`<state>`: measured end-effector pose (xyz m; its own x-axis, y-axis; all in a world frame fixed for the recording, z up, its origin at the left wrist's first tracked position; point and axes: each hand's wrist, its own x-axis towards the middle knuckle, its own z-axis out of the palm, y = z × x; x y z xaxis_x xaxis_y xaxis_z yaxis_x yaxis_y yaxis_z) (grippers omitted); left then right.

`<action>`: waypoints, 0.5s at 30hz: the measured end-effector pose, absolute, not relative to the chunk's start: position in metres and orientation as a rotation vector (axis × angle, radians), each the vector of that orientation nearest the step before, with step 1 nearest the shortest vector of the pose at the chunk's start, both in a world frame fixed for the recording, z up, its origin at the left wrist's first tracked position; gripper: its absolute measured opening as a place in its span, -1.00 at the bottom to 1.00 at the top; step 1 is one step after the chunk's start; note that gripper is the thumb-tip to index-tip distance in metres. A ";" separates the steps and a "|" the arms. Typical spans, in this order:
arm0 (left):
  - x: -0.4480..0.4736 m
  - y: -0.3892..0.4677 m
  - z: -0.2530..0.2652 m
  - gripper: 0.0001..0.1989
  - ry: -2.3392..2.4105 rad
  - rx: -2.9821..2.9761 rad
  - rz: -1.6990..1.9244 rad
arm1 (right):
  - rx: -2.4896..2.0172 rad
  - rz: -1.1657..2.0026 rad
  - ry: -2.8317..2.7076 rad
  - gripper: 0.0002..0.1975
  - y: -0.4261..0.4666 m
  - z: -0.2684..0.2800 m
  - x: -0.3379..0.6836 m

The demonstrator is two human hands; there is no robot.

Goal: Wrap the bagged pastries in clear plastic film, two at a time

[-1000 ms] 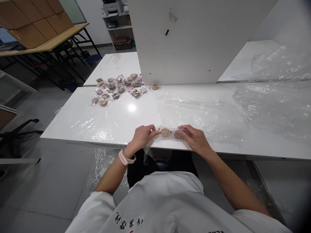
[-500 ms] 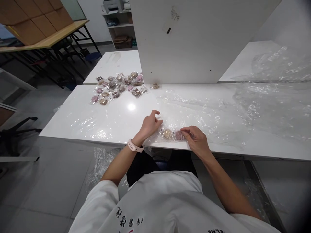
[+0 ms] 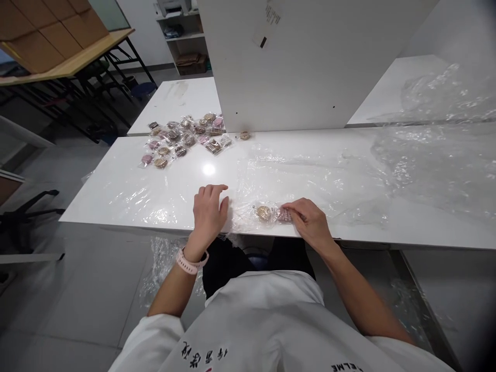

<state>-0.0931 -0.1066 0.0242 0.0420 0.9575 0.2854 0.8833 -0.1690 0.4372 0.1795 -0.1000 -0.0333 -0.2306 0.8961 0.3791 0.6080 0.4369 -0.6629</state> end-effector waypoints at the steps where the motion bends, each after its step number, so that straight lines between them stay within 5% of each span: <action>1: -0.086 -0.114 0.025 -0.78 1.839 2.251 0.853 | -1.271 0.482 -1.958 -0.69 -0.100 -0.033 0.179; 8: -0.054 -0.127 -0.012 -0.32 1.164 2.551 0.512 | -1.280 0.478 -2.205 -0.64 -0.107 -0.025 0.194; 11: -0.065 -0.126 -0.021 -0.43 1.123 2.531 0.519 | -1.214 0.514 -2.392 -0.47 -0.118 -0.023 0.209; 15: -0.078 -0.131 -0.012 -0.67 1.078 2.351 0.608 | -1.129 0.584 -2.415 -0.56 -0.133 -0.018 0.222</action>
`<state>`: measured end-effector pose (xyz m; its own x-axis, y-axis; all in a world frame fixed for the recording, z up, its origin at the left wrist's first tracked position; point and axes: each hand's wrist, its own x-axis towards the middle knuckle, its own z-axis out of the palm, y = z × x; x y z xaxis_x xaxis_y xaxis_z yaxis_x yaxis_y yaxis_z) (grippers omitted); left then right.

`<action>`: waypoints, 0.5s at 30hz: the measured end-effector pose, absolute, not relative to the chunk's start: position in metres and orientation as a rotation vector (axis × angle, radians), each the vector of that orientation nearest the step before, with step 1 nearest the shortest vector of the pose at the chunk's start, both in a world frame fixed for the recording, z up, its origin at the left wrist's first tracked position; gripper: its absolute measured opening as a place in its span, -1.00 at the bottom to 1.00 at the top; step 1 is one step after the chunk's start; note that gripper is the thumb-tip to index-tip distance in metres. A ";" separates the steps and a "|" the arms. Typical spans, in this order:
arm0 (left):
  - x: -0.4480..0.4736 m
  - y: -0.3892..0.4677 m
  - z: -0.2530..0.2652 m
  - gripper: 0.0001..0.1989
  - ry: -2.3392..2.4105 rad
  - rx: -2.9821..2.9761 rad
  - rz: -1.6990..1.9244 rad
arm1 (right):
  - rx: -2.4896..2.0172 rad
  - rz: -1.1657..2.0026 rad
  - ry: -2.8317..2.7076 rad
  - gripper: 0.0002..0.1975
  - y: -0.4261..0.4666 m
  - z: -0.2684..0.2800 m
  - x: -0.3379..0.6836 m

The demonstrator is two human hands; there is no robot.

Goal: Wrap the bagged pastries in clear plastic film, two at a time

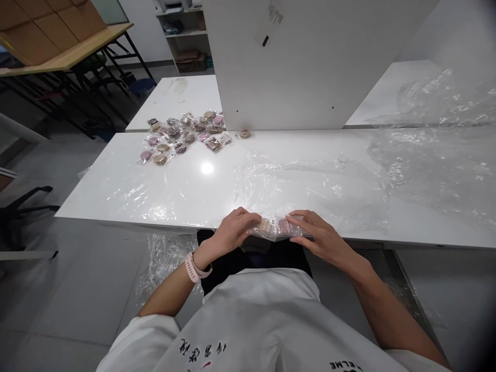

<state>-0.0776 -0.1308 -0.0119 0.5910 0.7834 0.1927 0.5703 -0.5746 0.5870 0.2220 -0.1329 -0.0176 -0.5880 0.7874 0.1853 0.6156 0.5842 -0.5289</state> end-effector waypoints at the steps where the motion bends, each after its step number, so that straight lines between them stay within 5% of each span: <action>1: -0.078 -0.130 -0.009 -0.72 1.105 2.288 0.621 | -1.110 0.581 -2.402 -0.61 -0.134 -0.017 0.223; 4: -0.074 -0.117 -0.002 -0.86 1.303 2.115 0.571 | -1.148 0.476 -2.353 -0.67 -0.124 -0.018 0.223; 8: -0.058 -0.091 0.006 -0.79 1.577 2.093 0.353 | -1.545 0.248 -2.201 -0.43 -0.098 -0.026 0.216; 12: -0.049 -0.094 0.009 -0.77 1.739 2.452 0.465 | -1.549 -0.072 -2.131 -0.65 -0.094 -0.025 0.207; 15: -0.056 -0.111 0.002 -0.64 1.350 2.702 0.510 | -1.260 -0.054 -2.302 -0.69 -0.106 -0.023 0.205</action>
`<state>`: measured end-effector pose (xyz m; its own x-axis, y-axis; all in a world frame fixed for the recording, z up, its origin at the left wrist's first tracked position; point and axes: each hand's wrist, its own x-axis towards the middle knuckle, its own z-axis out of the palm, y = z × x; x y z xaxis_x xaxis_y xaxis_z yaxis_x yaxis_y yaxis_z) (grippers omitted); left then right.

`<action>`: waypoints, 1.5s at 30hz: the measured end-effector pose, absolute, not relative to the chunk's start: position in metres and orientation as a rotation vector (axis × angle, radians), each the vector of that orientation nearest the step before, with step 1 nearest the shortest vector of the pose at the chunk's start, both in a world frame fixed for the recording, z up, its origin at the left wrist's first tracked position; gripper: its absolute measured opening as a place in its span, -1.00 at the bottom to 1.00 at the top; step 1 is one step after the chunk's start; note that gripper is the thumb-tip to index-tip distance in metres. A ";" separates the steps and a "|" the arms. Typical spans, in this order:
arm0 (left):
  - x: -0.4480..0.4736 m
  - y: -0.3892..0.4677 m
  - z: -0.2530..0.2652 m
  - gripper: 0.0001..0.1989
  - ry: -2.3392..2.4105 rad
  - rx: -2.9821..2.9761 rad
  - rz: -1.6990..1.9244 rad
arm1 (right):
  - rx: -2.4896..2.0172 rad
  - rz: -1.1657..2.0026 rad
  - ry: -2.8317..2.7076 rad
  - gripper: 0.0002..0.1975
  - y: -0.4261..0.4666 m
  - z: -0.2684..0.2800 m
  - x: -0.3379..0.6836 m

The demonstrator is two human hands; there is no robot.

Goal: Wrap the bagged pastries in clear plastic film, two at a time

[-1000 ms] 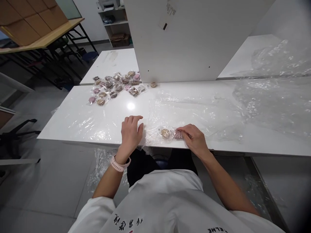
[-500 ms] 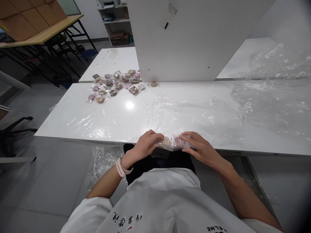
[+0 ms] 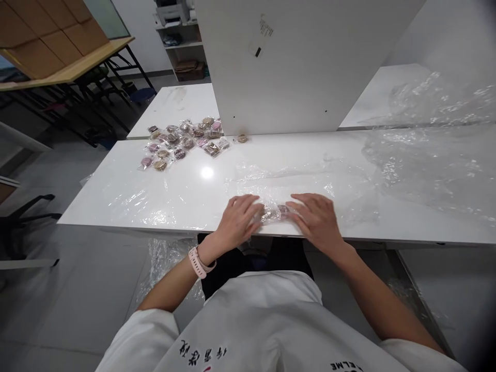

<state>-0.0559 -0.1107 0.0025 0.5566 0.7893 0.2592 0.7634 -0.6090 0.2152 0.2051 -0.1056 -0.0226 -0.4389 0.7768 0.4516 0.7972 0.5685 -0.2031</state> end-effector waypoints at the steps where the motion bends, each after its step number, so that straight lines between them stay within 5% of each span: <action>1: -0.060 -0.115 -0.001 -0.58 1.228 2.719 0.480 | -1.179 0.024 -2.369 -0.65 -0.109 -0.023 0.206; 3: -0.068 -0.121 -0.007 -0.52 1.107 2.680 0.438 | -1.092 0.197 -2.449 -0.57 -0.115 -0.025 0.208; 7: -0.077 -0.114 -0.010 -0.80 1.107 2.445 0.582 | -1.052 0.375 -2.401 -0.64 -0.114 -0.024 0.212; 13: -0.064 -0.066 0.001 -0.88 1.341 2.002 0.610 | -1.304 0.450 -2.369 -0.62 -0.080 -0.011 0.203; 18: -0.051 -0.030 0.004 -0.95 1.742 2.001 0.495 | -1.542 0.049 -2.253 -0.74 -0.049 -0.011 0.191; 22: -0.073 -0.047 0.006 -0.75 2.001 1.734 0.968 | -1.211 -0.108 -2.323 -0.64 -0.063 -0.022 0.180; 26: -0.104 -0.099 0.011 -0.62 1.711 0.905 1.373 | -1.087 0.077 -2.496 -0.60 -0.084 -0.033 0.173; 30: -0.102 -0.133 0.021 -0.71 1.200 0.501 1.204 | -1.130 0.165 -2.502 -0.59 -0.087 -0.034 0.172; 38: -0.049 -0.080 0.012 -0.72 1.228 0.799 1.092 | -1.119 0.193 -2.484 -0.62 -0.085 -0.031 0.173; 45: -0.002 -0.096 -0.012 -0.57 1.429 2.038 0.802 | -1.044 0.237 -2.350 -0.69 -0.092 -0.034 0.175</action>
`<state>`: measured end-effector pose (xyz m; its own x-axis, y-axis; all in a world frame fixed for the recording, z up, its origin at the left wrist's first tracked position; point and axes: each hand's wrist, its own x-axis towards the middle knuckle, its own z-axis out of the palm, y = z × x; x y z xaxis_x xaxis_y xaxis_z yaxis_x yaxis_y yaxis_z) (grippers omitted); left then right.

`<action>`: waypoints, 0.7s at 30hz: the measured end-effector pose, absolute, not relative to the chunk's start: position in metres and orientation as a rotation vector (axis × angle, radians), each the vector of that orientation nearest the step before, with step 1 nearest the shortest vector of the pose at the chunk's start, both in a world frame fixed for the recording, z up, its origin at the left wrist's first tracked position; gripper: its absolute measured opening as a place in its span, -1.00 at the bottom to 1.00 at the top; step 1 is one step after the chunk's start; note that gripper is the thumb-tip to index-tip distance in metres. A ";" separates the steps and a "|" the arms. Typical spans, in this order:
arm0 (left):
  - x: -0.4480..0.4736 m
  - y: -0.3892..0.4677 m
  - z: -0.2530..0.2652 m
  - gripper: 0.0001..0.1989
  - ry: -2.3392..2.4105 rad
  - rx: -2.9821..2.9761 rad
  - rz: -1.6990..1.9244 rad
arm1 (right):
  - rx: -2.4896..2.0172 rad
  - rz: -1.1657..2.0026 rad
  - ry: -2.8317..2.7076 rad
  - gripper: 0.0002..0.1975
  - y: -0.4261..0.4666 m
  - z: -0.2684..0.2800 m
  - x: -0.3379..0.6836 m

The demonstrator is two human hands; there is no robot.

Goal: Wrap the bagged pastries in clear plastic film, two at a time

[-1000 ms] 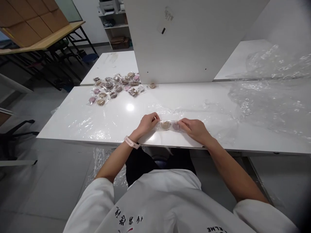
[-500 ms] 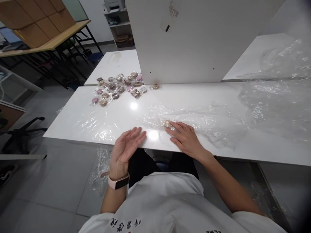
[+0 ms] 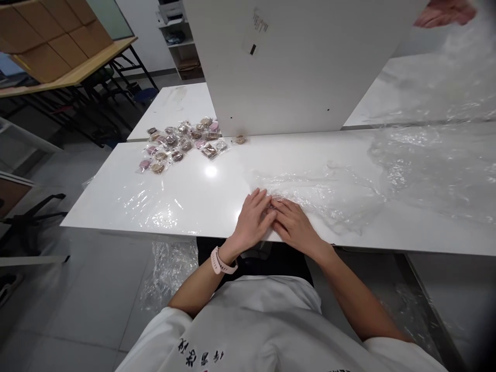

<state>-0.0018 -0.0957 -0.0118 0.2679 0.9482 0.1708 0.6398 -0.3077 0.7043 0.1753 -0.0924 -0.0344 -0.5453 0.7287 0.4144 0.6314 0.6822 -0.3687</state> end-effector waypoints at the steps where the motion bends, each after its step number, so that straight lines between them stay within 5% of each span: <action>1: -0.001 -0.099 -0.014 -0.55 1.427 2.186 0.715 | -1.037 0.241 -2.282 -0.70 -0.099 -0.036 0.177; 7: -0.004 -0.102 -0.017 -0.50 1.470 2.599 0.467 | -1.653 -0.065 -1.745 -0.82 -0.152 -0.044 0.222; 10: 0.003 -0.101 -0.017 -0.52 1.503 2.622 0.471 | -1.973 0.016 -1.498 -0.52 -0.145 -0.038 0.252; 12: 0.008 -0.100 -0.017 -0.51 1.529 2.641 0.467 | -1.980 0.312 -1.311 -0.22 -0.120 -0.031 0.264; 14: 0.012 -0.100 -0.016 -0.50 1.540 2.674 0.460 | -1.828 0.638 -1.149 -0.13 -0.083 -0.024 0.270; 18: 0.013 -0.098 -0.015 -0.51 1.545 2.718 0.413 | -1.475 0.986 -0.996 -0.57 0.003 0.002 0.266; 21: 0.013 -0.096 -0.013 -0.52 1.559 2.730 0.352 | -1.353 0.913 -1.094 -0.68 0.044 0.036 0.254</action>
<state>0.0129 -0.0958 -0.0131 0.4897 0.8480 0.2026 0.8528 -0.5142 0.0912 0.2542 0.0442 0.0360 0.2721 0.9596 0.0713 0.1018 0.0450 -0.9938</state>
